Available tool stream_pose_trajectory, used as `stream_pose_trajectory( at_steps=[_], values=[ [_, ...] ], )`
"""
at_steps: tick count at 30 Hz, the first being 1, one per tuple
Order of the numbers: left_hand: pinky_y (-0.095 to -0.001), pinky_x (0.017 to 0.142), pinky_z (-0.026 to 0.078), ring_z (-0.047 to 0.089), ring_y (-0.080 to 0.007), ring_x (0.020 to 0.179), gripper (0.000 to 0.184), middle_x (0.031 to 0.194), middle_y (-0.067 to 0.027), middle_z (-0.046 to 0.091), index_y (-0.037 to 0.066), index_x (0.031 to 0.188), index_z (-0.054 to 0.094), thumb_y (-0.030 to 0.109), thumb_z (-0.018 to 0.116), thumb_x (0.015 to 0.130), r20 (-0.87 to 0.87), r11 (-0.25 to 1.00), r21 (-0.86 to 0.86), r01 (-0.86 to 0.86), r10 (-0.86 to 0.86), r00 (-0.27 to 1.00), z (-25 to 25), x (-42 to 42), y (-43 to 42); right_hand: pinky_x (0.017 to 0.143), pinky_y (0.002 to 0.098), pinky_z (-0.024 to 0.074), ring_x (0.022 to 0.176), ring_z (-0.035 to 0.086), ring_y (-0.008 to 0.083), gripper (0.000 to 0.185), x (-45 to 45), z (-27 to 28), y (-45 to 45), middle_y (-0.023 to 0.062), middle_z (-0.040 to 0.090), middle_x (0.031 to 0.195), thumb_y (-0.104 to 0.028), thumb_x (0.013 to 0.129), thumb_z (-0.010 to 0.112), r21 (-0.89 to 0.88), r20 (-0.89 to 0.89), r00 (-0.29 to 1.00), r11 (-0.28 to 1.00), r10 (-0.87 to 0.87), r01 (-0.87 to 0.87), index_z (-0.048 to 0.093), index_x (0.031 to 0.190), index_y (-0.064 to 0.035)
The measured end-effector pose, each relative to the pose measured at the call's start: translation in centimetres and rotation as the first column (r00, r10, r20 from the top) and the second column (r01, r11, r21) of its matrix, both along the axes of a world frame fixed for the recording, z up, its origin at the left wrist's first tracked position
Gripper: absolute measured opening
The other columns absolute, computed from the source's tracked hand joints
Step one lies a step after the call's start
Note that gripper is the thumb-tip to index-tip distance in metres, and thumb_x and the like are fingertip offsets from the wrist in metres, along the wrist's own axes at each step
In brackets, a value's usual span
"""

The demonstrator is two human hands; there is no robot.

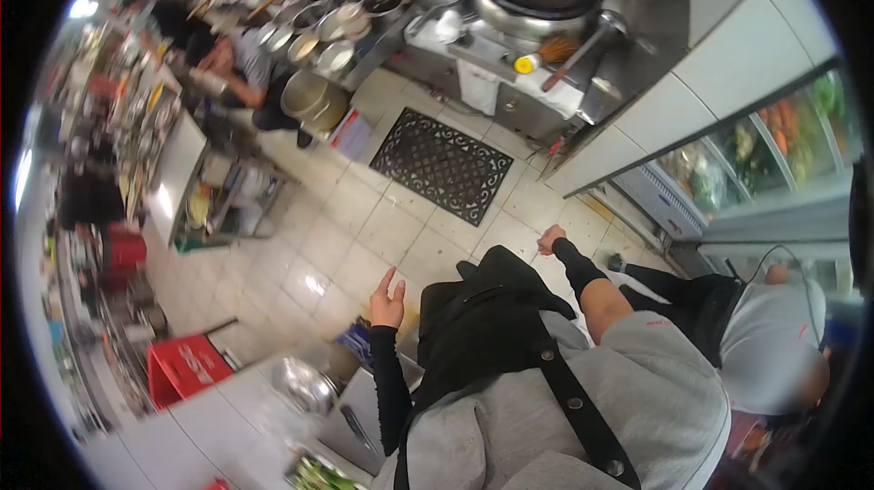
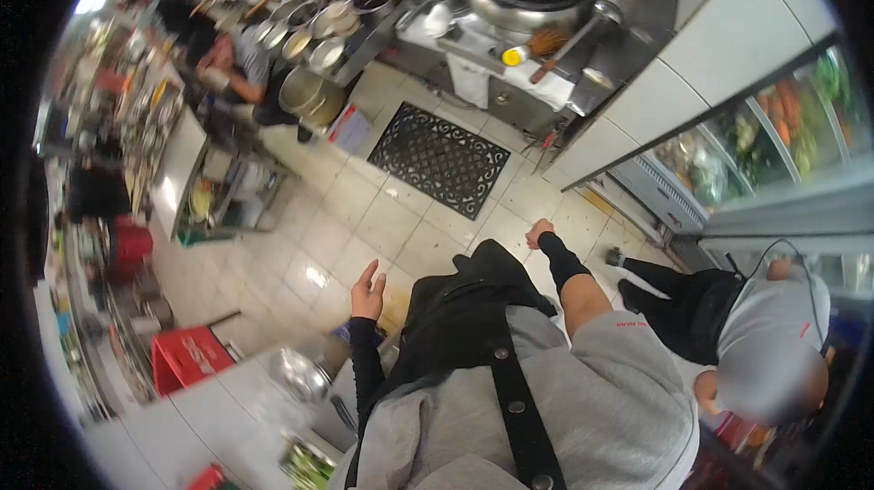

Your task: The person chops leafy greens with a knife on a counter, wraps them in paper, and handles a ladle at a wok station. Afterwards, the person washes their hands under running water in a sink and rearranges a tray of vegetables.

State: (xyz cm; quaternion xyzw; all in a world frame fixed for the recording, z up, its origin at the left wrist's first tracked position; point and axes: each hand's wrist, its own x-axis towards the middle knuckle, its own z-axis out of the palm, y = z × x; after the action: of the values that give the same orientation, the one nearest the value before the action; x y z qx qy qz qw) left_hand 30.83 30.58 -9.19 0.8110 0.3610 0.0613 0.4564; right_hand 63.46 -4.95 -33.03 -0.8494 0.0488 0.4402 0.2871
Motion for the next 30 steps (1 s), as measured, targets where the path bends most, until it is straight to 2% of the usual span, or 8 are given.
stream_pose_trajectory(
  at_steps=[8, 11, 12, 15, 16, 21, 26, 30],
  values=[
    [-0.0307, 0.085, 0.056, 0.074, -0.0199, 0.093, 0.013, 0.096, -0.0135, 0.078, -0.003, 0.1, 0.073, 0.007, 0.066, 0.097, 0.098, 0.957, -0.168, 0.238, -0.224, 0.97, -7.4, 18.5, 10.4, 0.056, 0.0365, 0.0647, 0.072, 0.077, 0.03, 0.014, 2.7, 1.6, 9.2, 0.0194, 0.075, 0.093, 0.002, 0.09, 0.06, 0.274, -0.167, 0.855, 0.81, -0.491, 0.519, 0.073, 0.097, 0.0041],
    [-0.0292, 0.079, 0.058, 0.074, -0.0168, 0.086, 0.02, 0.091, -0.0136, 0.077, -0.006, 0.095, 0.07, 0.012, 0.077, 0.092, 0.115, 0.934, -0.28, 0.222, -0.197, 0.974, -8.9, 24.9, 13.6, 0.076, 0.0408, 0.0646, 0.094, 0.076, 0.0344, 0.018, 5.2, -8.3, 11.0, 0.0198, 0.075, 0.103, -0.008, 0.092, 0.064, 0.352, -0.229, 0.82, 0.741, -0.524, 0.572, 0.072, 0.103, 0.0036],
    [-0.0285, 0.078, 0.058, 0.073, -0.0159, 0.084, 0.022, 0.089, -0.013, 0.077, -0.006, 0.095, 0.07, 0.014, 0.078, 0.092, 0.075, 0.939, -0.254, 0.23, -0.218, 0.973, -10.0, 26.9, 14.8, 0.101, 0.0422, 0.0546, 0.122, 0.064, 0.0361, 0.046, 6.7, -8.8, 11.6, 0.0215, 0.068, 0.128, -0.024, 0.091, 0.07, 0.232, 0.137, 0.987, 0.971, -0.087, 0.054, 0.064, 0.129, 0.0007],
    [-0.0262, 0.074, 0.056, 0.069, -0.0134, 0.076, 0.026, 0.085, -0.0097, 0.075, -0.006, 0.093, 0.069, 0.019, 0.077, 0.094, -0.039, 0.944, -0.16, 0.29, -0.299, 0.953, -11.0, 33.2, 18.7, 0.116, 0.041, 0.0404, 0.14, 0.048, 0.0364, 0.077, 10.1, -0.3, 16.6, 0.0221, 0.051, 0.15, -0.038, 0.088, 0.073, 0.131, -0.105, 0.982, 0.976, -0.159, 0.172, 0.044, 0.151, -0.004],
    [-0.0271, 0.074, 0.056, 0.066, -0.0117, 0.076, 0.028, 0.091, -0.0078, 0.075, -0.004, 0.104, 0.072, 0.022, 0.075, 0.095, 0.088, 0.885, -0.369, 0.284, -0.27, 0.959, -11.9, 34.8, 20.0, 0.119, 0.0407, 0.0359, 0.146, 0.039, 0.0352, 0.095, 11.7, -1.8, 17.8, 0.0216, 0.036, 0.16, -0.042, 0.086, 0.074, 0.052, -0.056, 0.997, 0.997, -0.046, 0.049, 0.026, 0.16, -0.0057],
    [-0.0309, 0.078, 0.057, 0.069, -0.0148, 0.089, 0.04, 0.11, -0.0087, 0.073, 0.004, 0.132, 0.067, 0.026, 0.069, 0.099, 0.108, 0.813, -0.393, 0.429, -0.422, 0.9, -15.4, 43.6, 24.4, 0.119, 0.0405, 0.0359, 0.143, 0.042, 0.0378, 0.093, 19.3, -6.2, 22.5, 0.0241, 0.044, 0.154, -0.045, 0.08, 0.076, 0.037, 0.186, 0.978, 0.996, -0.092, 0.087, 0.039, 0.154, -0.0033],
    [-0.0342, 0.095, 0.054, 0.069, -0.0223, 0.112, 0.047, 0.124, -0.0158, 0.071, -0.001, 0.136, 0.061, 0.025, 0.068, 0.097, -0.074, 0.674, -0.546, 0.498, -0.63, 0.773, -13.2, 50.4, 27.0, 0.087, 0.048, 0.0518, 0.107, 0.064, 0.0414, 0.037, 24.7, 2.9, 27.6, 0.0239, 0.069, 0.112, -0.019, 0.088, 0.067, 0.271, 0.488, 0.785, 0.921, -0.382, 0.28, 0.065, 0.122, -0.0037],
    [-0.0332, 0.094, 0.054, 0.068, -0.0203, 0.113, 0.047, 0.126, -0.0159, 0.07, -0.001, 0.136, 0.061, 0.024, 0.068, 0.096, -0.143, 0.615, -0.64, 0.461, -0.684, 0.715, -14.2, 54.0, 29.0, 0.075, 0.047, 0.0489, 0.087, 0.062, 0.0377, 0.008, 29.4, 13.1, 26.3, 0.0167, 0.063, 0.089, -0.008, 0.094, 0.057, 0.253, 0.904, 0.188, 0.834, -0.385, 0.49, 0.063, 0.099, -0.0039]
  ],
)
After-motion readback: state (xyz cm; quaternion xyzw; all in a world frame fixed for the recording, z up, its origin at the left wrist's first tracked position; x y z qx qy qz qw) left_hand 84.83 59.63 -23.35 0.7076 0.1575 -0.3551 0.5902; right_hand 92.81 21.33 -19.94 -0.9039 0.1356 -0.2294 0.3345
